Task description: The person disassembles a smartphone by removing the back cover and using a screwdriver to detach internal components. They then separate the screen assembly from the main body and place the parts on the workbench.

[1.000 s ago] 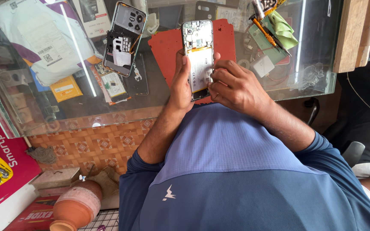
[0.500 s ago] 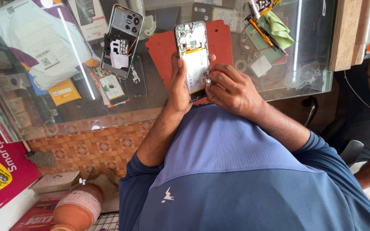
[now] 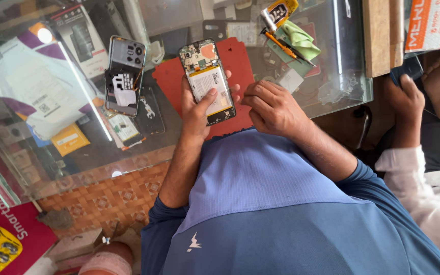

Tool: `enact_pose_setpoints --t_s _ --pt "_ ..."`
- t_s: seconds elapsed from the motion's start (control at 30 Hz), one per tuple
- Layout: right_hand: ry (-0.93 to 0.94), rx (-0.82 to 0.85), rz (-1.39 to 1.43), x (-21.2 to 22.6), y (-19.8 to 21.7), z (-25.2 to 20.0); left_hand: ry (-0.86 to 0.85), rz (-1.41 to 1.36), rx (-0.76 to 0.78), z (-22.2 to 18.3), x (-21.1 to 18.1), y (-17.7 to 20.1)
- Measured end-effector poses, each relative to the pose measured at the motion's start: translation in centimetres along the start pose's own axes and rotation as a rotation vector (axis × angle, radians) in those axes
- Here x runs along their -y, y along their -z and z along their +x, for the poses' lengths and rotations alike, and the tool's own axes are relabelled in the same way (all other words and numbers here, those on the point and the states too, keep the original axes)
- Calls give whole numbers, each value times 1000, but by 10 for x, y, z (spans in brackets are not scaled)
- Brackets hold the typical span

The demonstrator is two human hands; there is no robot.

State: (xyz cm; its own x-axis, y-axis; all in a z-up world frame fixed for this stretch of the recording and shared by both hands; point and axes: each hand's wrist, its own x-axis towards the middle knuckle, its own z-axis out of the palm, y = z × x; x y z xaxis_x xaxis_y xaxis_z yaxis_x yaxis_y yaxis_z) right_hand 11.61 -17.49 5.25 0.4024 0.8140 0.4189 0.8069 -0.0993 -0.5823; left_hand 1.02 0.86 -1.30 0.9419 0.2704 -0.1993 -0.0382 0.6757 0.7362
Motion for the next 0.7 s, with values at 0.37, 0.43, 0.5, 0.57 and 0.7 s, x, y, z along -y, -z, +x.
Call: enact_pose_setpoints --t_s 0.37,0.43,0.5,0.57,0.7 --pt "-208 -59 323 -45 -34 -55 6 -41 -72 5 -6 4" --pt "-214 -74 377 -51 -41 -57 29 -106 -65 2 -11 9" --pt "-249 -92 431 -55 -38 -59 43 -131 -74 -1 -12 13" --pt "-319 -103 450 -51 -39 -60 46 -112 -98 -9 -12 18" --pt "-461 -80 316 -48 -47 -61 -16 -17 -137 -26 -14 23"
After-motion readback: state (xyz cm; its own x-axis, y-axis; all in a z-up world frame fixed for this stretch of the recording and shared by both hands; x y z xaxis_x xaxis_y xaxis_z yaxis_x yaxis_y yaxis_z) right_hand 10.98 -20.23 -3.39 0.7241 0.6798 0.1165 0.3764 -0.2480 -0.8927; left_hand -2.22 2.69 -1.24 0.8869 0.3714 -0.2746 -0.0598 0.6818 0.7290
